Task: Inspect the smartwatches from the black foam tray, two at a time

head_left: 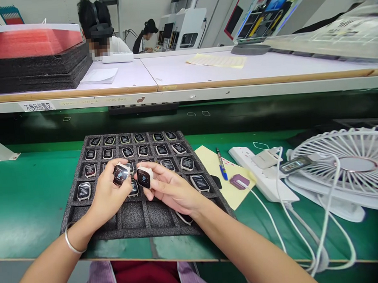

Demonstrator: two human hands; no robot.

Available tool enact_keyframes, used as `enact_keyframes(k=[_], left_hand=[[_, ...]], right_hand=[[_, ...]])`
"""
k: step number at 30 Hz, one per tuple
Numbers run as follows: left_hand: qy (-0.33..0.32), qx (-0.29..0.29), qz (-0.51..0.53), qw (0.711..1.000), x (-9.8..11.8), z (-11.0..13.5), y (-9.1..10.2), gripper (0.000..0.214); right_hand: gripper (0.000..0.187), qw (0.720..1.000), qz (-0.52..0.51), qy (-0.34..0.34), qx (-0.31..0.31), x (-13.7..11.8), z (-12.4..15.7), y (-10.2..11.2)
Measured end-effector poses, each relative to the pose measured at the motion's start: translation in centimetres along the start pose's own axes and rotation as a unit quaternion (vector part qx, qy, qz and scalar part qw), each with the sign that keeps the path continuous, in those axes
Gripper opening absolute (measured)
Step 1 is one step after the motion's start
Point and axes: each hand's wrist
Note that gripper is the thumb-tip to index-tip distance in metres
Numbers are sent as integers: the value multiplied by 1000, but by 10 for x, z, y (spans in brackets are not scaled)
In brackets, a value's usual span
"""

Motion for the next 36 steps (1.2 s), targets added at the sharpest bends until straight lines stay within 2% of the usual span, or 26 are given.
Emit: enact_keyframes(k=[4,20,27,36], left_hand=[[-10,-8,22,1000,-1,0,-1,39],[-21,-21,-3,1000,-2,0,-2,38],[-8,-39,26,999,0,1,-3,38],[-5,-44,9,999,-1,1,-1,38]], right_hand=[[39,1000,-10,-3,8,-1,0,-1],[43,1000,9,-15,-2,-2,2,-1],[42,1000,8,-21,-6,-3,2,-2],[46,999,29,-24,-12,-3,3,-2]])
Point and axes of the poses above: each hand's wrist, its own z-axis away from the middle knuckle, its own y-axis out of the back of the hand, x = y × z, and after that the axes turned 3 degrees about y, right-handed
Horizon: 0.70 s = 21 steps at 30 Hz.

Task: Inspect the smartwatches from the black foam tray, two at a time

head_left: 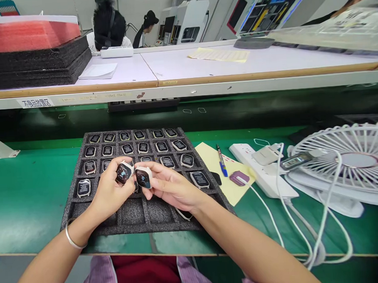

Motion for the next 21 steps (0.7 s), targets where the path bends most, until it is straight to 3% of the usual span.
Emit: enact_keyframes(k=[21], left_hand=[[-5,-7,15,1000,0,-2,1,37]], right_hand=[[43,1000,-10,1,8,-2,-2,1]])
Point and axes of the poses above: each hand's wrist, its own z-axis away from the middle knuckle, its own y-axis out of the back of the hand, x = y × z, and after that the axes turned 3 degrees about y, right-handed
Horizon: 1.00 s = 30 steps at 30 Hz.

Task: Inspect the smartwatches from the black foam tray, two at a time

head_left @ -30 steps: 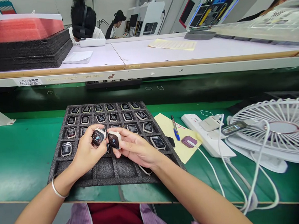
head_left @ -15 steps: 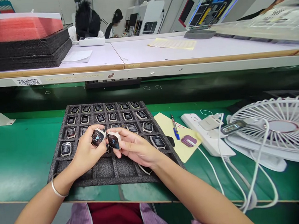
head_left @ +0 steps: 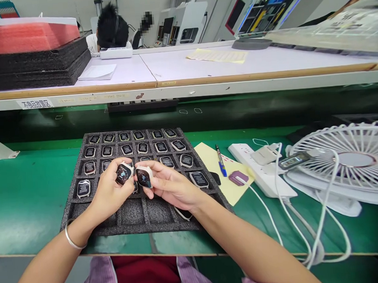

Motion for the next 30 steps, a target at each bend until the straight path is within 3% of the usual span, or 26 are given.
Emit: enact_keyframes(k=[13,16,21,26,30], left_hand=[[16,22,20,999,-1,-3,1,33],[80,12,99,992,-2,-6,2,47],[189,-21,258,947,3,-8,4,64],[187,-27,288,939,6,-6,5,67],[163,-36,270,948,4,-4,5,54]], right_hand=[[45,1000,6,0,16,1,0,2],[47,998,-15,-12,54,0,-3,3],[39,992,-27,-8,119,-3,-8,5],[39,990,-3,14,141,-3,-8,6],[41,990,49,33,127,0,-7,5]])
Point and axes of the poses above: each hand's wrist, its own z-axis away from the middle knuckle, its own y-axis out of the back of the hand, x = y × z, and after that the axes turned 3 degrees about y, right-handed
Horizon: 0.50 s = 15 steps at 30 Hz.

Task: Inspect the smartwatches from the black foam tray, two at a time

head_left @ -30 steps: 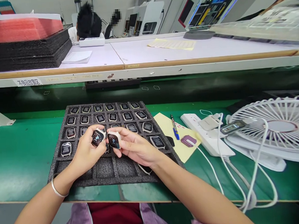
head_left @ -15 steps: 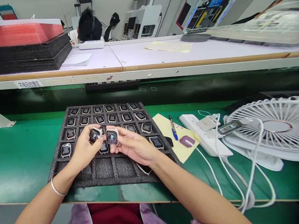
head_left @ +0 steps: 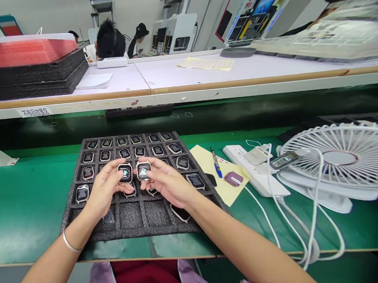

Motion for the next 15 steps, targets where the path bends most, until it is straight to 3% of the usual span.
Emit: enact_keyframes(k=[15], left_hand=[[-13,-15,-31,999,-3,1,-2,34]], right_hand=[[33,996,71,52,-32,5,3,-1]])
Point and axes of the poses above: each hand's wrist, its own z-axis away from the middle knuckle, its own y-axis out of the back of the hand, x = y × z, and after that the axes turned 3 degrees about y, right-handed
